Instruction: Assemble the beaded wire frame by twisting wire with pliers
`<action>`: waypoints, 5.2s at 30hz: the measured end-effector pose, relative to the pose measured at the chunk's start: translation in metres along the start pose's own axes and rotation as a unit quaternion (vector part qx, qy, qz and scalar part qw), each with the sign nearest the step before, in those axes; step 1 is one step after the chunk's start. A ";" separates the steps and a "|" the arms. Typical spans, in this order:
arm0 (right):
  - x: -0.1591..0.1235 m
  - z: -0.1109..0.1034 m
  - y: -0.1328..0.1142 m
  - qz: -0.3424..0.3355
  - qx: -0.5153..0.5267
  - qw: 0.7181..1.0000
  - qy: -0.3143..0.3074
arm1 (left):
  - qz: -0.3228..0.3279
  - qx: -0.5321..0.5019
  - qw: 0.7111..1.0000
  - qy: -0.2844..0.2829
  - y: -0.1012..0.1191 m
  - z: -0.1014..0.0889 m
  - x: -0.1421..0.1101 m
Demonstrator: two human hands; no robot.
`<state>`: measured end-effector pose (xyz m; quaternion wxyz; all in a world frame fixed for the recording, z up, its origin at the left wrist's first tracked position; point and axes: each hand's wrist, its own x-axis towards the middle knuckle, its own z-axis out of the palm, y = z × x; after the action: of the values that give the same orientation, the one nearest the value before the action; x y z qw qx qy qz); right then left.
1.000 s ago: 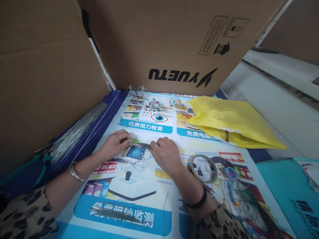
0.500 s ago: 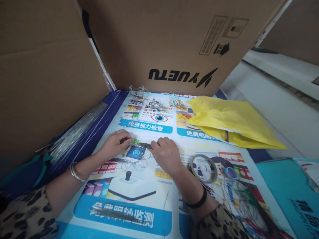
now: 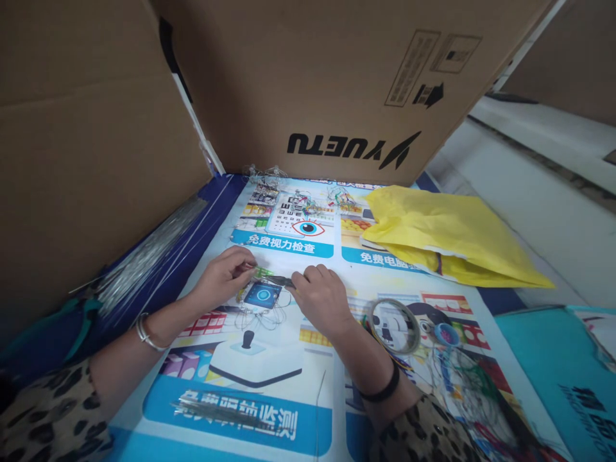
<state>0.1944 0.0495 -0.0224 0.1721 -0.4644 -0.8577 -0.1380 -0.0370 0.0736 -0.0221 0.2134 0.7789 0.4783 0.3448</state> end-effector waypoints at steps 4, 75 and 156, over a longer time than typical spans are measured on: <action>0.000 0.001 0.000 0.002 0.000 1.000 -0.006 | 0.054 0.002 0.998 0.015 0.004 -0.002 0.000; 0.004 -0.020 -0.017 0.035 -0.037 0.993 -0.107 | 0.059 0.001 0.998 -0.027 0.004 0.008 0.007; 0.004 -0.016 -0.013 0.031 -0.026 0.992 -0.119 | 0.106 0.003 0.993 -0.054 0.009 0.003 0.005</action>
<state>0.1839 0.0390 -0.0072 0.0609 -0.5078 -0.8536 -0.0990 -0.0283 0.0735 -0.0162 0.1983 0.8436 0.3817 0.3214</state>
